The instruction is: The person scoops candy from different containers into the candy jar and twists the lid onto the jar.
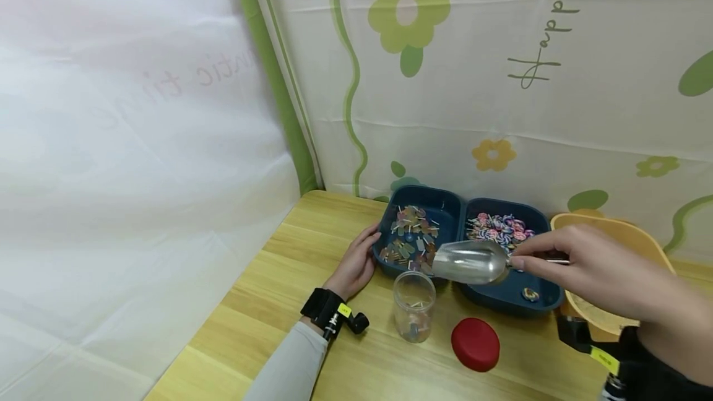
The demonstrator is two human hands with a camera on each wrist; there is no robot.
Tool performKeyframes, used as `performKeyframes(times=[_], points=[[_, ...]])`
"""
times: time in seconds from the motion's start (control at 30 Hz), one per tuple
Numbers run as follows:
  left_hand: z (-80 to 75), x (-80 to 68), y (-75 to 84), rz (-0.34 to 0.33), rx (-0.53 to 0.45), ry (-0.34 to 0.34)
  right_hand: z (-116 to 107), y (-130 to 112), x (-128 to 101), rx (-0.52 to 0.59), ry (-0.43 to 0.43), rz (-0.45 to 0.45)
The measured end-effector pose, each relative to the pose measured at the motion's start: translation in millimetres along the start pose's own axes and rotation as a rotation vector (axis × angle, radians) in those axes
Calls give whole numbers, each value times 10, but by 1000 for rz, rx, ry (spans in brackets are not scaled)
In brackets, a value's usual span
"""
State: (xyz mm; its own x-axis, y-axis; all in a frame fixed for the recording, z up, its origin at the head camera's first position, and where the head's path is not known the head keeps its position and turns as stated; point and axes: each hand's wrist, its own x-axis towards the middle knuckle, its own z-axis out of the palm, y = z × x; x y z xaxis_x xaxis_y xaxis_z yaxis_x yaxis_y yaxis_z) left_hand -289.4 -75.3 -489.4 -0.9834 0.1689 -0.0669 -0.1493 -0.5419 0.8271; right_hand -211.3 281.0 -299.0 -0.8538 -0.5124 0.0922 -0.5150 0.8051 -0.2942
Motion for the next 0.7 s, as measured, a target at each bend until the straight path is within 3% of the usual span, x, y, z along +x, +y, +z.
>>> performKeyframes(times=[0.07,0.27,0.5,0.6,0.7], points=[[1,1,-4,0,1,2,22,-35,118,20,-34,33],[-8,0,-15,0,-4,1,294,-44,567,152,-38,5],[-8,-8,-30,1,-1,-6,817,-171,944,-43,60,105],[-4,-6,-21,3,-7,-4,1038,-218,1060,-44,97,46],[-1,-6,-8,-3,-10,2,1184,-246,1141,60,47,-18]])
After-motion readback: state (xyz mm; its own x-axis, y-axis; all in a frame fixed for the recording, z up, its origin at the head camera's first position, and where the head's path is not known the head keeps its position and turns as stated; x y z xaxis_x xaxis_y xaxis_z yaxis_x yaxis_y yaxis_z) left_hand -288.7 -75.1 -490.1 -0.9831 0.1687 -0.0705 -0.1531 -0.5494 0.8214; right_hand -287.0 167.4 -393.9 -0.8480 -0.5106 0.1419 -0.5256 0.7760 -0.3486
